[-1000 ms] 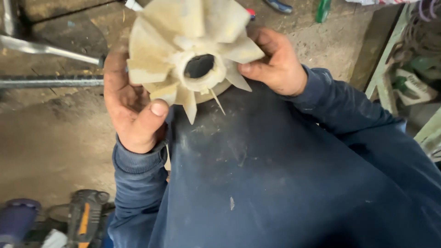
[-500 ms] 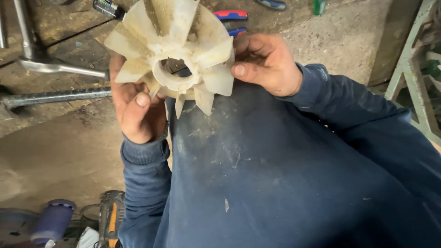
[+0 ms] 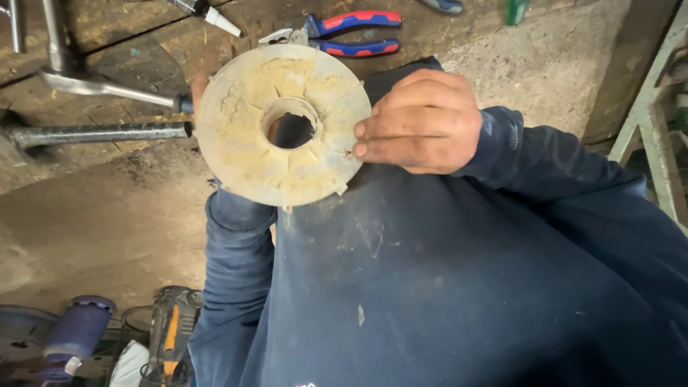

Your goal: Repairing a plastic cooling fan for a motor by removing debris or damaged segments using pliers and manual inspection.

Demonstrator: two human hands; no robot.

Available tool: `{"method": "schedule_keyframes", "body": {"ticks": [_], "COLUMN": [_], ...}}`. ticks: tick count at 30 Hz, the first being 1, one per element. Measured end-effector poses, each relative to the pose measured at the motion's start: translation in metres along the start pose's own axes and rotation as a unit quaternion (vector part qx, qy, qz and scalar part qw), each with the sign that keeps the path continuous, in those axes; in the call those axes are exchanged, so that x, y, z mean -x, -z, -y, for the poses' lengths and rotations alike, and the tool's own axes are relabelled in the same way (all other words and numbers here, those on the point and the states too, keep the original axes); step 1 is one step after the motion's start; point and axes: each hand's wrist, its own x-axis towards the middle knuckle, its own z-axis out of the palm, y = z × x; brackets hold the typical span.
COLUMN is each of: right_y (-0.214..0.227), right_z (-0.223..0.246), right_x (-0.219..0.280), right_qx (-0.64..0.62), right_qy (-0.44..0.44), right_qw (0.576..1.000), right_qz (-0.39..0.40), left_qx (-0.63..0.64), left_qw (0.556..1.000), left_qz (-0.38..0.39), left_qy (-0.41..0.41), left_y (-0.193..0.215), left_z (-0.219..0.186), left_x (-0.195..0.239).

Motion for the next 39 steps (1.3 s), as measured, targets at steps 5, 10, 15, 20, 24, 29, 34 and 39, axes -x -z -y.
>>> {"method": "schedule_keyframes", "body": {"ticks": [5, 10, 15, 20, 24, 29, 34, 39], "right_y": [-0.001, -0.007, -0.007, -0.006, -0.009, -0.013, -0.011, -0.011], "right_z": [-0.004, -0.007, -0.011, -0.01, -0.011, -0.012, -0.011, -0.011], "right_x": [0.0, 0.006, 0.012, 0.018, 0.019, 0.031, 0.03, 0.024], "right_qx": [-0.004, -0.029, -0.051, -0.055, -0.061, -0.165, -0.163, -0.187], "right_qy": [0.042, 0.031, 0.033, 0.011, 0.008, -0.056, -0.108, -0.097], "right_qw": [0.999, 0.999, 0.998, 0.998, 0.997, 0.984, 0.981, 0.977], "right_qz": [-0.016, -0.032, -0.032, -0.029, -0.036, -0.033, 0.006, 0.022], "left_qx": [0.065, 0.114, 0.162, 0.08, 0.122, -0.007, -0.02, -0.01], "left_qw": [0.997, 0.99, 0.978, 0.959, 0.915, 0.88, 0.879, 0.907], "left_qz": [-0.046, -0.084, -0.127, -0.047, 0.066, 0.028, 0.04, 0.014], "left_qy": [-0.007, -0.011, -0.016, -0.269, -0.379, -0.473, -0.474, -0.422], "left_y": [-0.011, -0.018, -0.026, -0.022, 0.007, 0.002, 0.003, 0.008], "left_z": [-0.008, -0.015, -0.025, -0.03, -0.013, -0.028, -0.023, -0.014], "left_x": [0.001, 0.004, 0.002, -0.021, -0.038, -0.032, -0.031, -0.02]}}
